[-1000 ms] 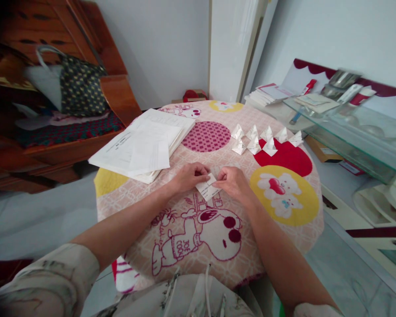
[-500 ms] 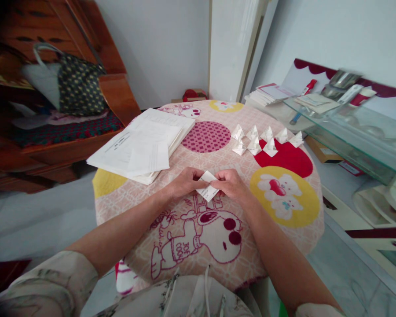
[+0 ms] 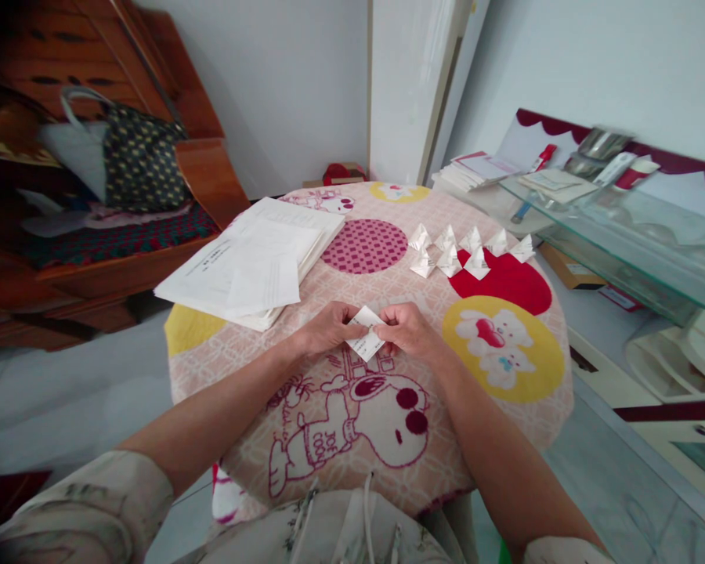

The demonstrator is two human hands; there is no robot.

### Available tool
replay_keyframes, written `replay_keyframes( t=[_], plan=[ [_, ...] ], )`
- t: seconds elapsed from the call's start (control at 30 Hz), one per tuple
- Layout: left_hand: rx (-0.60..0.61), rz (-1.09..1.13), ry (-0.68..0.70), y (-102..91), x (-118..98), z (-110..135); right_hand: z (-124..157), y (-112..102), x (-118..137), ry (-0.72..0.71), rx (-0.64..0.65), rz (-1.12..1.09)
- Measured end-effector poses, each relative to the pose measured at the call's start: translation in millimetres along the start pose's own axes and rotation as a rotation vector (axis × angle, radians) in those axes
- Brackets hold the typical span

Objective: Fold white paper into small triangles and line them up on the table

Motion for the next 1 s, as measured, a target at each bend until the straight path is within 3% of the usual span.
replay_keyframes(
  t=[0.27, 0.6, 0.77, 1.0],
  plan=[
    [-0.023, 0.065, -0.004, -5.3, -5, 0, 5, -20, -4, -0.024, 0.01, -0.074],
    [-0.038, -0.06, 0.043, -8.1, -6, -1, -2, -11, -4, -0.012, -0.073, -0.162],
    [-0.031, 0.056, 0.0, -16.7, -5, 0, -3, -18, -11, -0.001, -0.081, -0.195],
    [-0.039, 0.163, 0.056, -19.4, -2, -3, -4, -17, -13, -0.009, -0.089, -0.189]
  ],
)
Point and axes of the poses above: each hand's wrist, its own z-axis away from the middle knuckle, its own y-axis out of the palm, x = y × z, the point moved 3 cm from there along -z, towards the middle knuckle, and after that the axes turned 10 degrees about z, right-handed, at the moved point
